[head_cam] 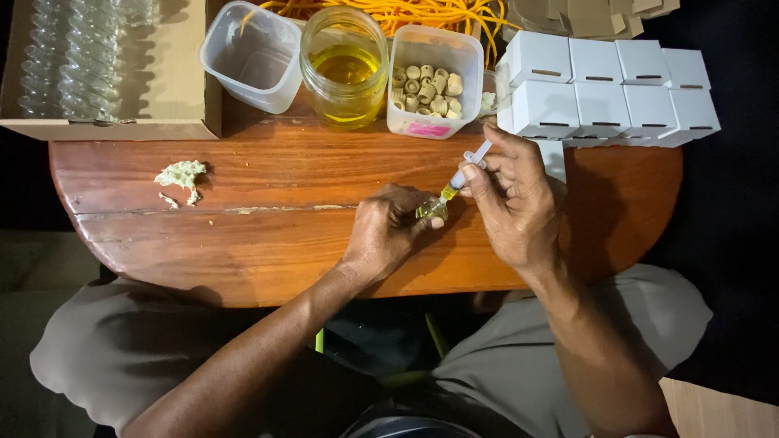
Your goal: Filling small glass bottles with liquid using a syringe and attaching wooden caps with strings.
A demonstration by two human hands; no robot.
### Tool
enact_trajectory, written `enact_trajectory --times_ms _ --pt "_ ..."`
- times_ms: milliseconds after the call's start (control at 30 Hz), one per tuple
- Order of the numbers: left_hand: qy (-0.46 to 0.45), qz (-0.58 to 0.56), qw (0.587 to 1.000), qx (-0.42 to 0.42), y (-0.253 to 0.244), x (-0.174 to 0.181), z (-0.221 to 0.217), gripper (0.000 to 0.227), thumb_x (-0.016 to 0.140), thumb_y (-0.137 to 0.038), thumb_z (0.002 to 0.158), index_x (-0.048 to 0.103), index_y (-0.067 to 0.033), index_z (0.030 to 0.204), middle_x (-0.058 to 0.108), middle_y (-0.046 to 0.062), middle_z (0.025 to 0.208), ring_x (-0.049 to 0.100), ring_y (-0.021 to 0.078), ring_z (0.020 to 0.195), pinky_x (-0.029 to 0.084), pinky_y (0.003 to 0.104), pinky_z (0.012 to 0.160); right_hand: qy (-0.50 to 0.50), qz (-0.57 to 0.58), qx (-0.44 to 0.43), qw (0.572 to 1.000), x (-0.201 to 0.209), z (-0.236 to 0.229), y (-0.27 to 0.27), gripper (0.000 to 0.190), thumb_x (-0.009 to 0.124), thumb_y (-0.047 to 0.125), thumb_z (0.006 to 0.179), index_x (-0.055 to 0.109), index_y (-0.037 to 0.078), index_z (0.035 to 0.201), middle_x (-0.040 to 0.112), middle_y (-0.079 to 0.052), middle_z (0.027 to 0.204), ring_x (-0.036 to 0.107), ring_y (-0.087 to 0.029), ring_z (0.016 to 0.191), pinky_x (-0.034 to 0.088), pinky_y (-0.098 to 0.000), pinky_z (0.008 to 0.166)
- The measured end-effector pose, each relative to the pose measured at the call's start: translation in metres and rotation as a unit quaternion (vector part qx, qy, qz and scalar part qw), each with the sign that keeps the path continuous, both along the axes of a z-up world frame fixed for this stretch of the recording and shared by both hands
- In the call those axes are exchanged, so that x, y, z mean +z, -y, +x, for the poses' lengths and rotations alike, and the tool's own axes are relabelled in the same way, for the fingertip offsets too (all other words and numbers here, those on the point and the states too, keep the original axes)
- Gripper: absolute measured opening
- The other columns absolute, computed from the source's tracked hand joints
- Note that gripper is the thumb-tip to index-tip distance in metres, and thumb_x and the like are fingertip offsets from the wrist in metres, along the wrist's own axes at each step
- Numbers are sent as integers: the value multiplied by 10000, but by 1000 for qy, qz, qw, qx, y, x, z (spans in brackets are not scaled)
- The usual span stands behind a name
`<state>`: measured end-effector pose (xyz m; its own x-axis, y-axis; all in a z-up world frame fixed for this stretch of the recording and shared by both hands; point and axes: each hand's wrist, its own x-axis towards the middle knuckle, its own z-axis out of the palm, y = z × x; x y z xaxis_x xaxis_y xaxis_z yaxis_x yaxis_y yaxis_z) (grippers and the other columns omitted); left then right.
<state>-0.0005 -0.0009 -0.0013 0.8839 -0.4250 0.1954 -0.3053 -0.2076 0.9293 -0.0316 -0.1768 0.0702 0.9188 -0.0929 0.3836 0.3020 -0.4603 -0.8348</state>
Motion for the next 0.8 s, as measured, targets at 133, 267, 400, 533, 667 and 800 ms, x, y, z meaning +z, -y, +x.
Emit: enact_trajectory --times_ms 133,267,400,533,667,800 --pt "-10 -9 1000 7 0 1 0 317 864 -283 800 781 -101 1046 773 154 901 729 382 936 585 469 827 3 -4 -2 1000 -1 0 0 418 621 -26 1037 462 -63 1421 709 -284 956 738 -282 747 668 -407 687" --pt "9 -1 1000 -2 0 -1 1 287 856 -269 806 783 -116 1038 776 146 903 726 379 949 585 470 831 1 2 0 1000 -4 -1 2 412 624 -23 1033 468 -85 1409 702 -292 940 735 -281 752 667 -404 690" --pt "9 1 1000 -3 -2 8 0 294 854 -281 813 784 -109 1042 781 139 896 735 360 941 589 447 835 1 3 1 1000 -4 0 1 410 627 -27 1029 474 -92 1404 704 -293 937 739 -285 750 669 -405 684" --pt "-7 2 1000 -9 -2 8 0 286 845 -235 814 777 -103 1059 773 160 904 720 392 939 585 475 829 -1 -6 -3 1000 0 -2 0 402 630 -31 1026 483 -98 1394 704 -296 934 742 -297 745 670 -410 677" --pt "-13 7 1000 -6 -1 3 0 287 844 -254 813 778 -124 1059 771 150 906 721 387 946 580 486 825 -2 0 -2 1000 -1 -2 1 406 623 -31 1029 474 -92 1402 702 -295 947 735 -283 753 667 -398 686" --pt "1 12 1000 -8 -1 2 1 299 840 -257 816 769 -109 1067 771 150 911 717 388 952 580 488 826 -1 1 0 1000 -3 -2 2 406 620 -31 1030 472 -90 1403 702 -298 950 739 -291 754 666 -398 687"
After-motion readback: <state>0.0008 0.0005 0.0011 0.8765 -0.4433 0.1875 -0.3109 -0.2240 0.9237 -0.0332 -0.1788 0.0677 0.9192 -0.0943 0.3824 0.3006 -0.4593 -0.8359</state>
